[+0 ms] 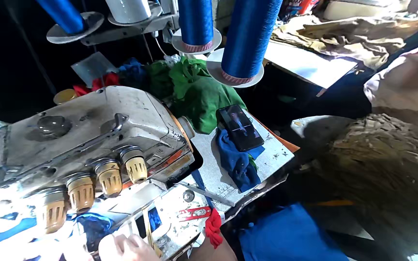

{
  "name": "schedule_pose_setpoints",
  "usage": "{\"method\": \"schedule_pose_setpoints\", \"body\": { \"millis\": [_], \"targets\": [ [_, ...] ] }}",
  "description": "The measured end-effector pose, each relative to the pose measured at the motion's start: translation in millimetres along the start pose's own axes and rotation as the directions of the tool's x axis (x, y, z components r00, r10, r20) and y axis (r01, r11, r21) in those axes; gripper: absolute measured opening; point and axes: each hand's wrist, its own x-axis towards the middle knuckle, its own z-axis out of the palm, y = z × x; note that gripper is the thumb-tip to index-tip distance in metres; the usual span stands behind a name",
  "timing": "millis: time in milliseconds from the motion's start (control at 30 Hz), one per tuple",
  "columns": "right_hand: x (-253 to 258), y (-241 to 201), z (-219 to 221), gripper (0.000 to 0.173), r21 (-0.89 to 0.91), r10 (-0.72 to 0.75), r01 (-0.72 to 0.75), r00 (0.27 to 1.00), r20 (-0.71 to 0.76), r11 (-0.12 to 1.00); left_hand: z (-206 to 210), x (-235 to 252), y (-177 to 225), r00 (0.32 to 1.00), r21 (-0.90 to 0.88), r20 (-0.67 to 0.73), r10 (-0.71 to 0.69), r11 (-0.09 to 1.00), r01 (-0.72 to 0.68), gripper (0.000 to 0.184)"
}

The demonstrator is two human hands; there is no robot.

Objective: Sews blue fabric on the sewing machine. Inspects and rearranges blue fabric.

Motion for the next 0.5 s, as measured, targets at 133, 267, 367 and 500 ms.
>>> {"method": "schedule_pose_setpoints", "body": {
  "millis": [133, 267, 367, 500],
  "targets": [
    [3, -4, -3, 0.034, 0.063, 0.041, -0.048, 0.994, 0.105, 0.997, -39, -10, -45, 0.973, 0.275, -0.106, 0.203, 0.947, -0.168, 0.026],
    [3, -4, -20, 0.042, 0.355, 0.316, -0.436, 0.882, 0.349, 0.827, -41, -2, -56, 0.969, 0.359, -0.114, 0.221, 0.918, -0.167, 0.027],
    [-4, 8, -16, 0.032, 0.448, 0.368, -0.572, 0.806, 0.463, 0.688, -39, -6, -60, 0.962, 0.383, -0.222, 0.157, 0.922, -0.062, 0.023],
    [-11, 16, -8, 0.019, 0.446, 0.338, -0.487, 0.864, 0.373, 0.751, -38, -6, -55, 0.963, 0.345, -0.232, 0.135, 0.937, -0.048, 0.020]
  ]
}}
